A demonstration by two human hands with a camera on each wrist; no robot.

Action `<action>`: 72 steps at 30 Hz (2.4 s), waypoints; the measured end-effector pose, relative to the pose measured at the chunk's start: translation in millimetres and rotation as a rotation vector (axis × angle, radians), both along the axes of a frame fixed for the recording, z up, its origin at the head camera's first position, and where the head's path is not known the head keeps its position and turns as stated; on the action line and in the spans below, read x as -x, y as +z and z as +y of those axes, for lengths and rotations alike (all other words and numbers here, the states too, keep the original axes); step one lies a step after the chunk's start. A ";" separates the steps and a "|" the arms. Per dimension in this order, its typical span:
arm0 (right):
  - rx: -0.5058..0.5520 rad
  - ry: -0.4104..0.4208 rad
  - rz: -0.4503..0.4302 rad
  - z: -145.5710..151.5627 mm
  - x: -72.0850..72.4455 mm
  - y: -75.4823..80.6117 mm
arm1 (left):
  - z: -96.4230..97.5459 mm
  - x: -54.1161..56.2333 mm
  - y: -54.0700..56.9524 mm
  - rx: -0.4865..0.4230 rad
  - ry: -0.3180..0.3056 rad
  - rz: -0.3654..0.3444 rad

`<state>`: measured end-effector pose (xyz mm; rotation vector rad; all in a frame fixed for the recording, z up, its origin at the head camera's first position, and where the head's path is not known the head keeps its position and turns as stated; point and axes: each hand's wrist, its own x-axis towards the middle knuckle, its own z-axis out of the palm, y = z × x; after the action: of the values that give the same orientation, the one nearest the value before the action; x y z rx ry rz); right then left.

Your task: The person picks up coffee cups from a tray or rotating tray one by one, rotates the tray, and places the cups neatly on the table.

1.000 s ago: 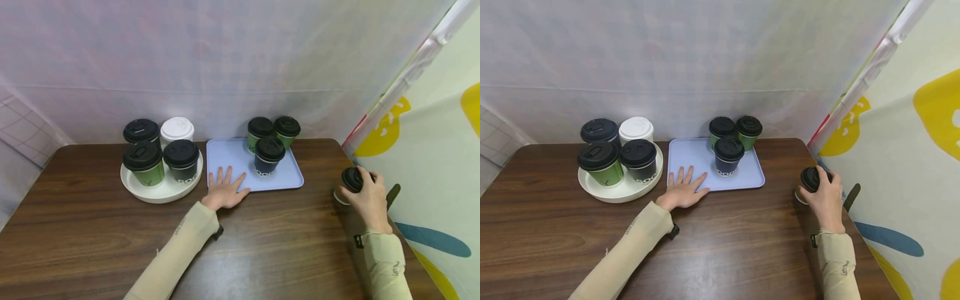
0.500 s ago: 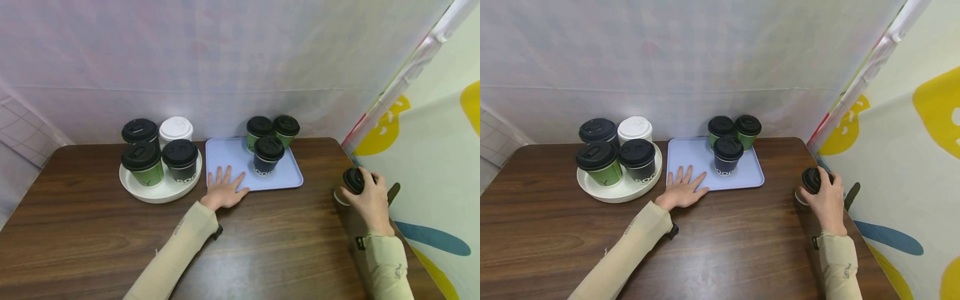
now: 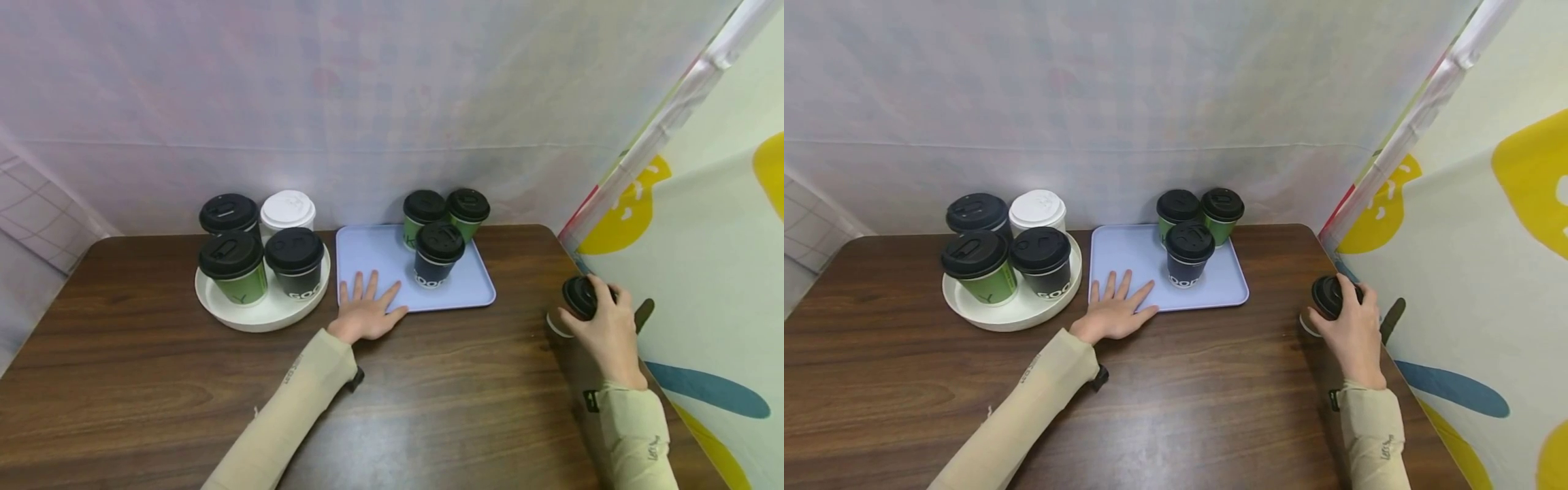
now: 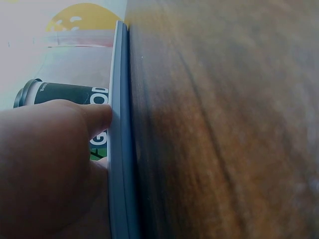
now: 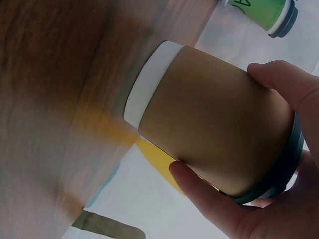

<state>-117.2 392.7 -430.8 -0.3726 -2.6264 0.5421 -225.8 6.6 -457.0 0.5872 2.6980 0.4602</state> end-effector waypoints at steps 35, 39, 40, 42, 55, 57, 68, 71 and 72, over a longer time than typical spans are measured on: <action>-0.059 -0.020 -0.066 3.2 -8.0 4.9 | -0.3 -0.4 -0.5 -0.004 0.002 0.003; -0.125 -0.042 -0.080 -5.5 -10.7 15.4 | -0.2 1.5 -3.2 0.002 0.003 -0.009; -0.140 -0.040 -0.071 -9.2 -10.9 19.4 | 0.1 2.4 -4.5 0.005 0.004 -0.013; -0.166 -0.025 -0.048 -18.3 -10.0 28.3 | 0.2 3.8 -6.7 0.007 0.007 -0.020; -0.288 0.289 0.171 -103.8 38.6 30.7 | -0.6 0.0 -4.0 -0.006 0.007 -0.001; -0.291 0.337 0.192 -116.0 51.0 23.1 | -0.3 -0.4 -4.0 -0.007 0.005 0.003; -0.193 0.447 0.138 -162.5 102.6 14.2 | -1.4 -2.1 -1.6 0.002 0.003 0.005; -0.173 0.440 0.111 -169.8 111.1 15.0 | -1.6 -1.2 -1.6 0.001 0.001 0.005; -0.168 0.436 0.101 -172.0 113.4 15.0 | -1.6 -0.8 -1.7 0.001 0.001 0.004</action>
<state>-230.6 220.7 -415.8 0.2797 -2.6330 0.4535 -225.1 4.9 -458.7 0.5873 2.7022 0.4577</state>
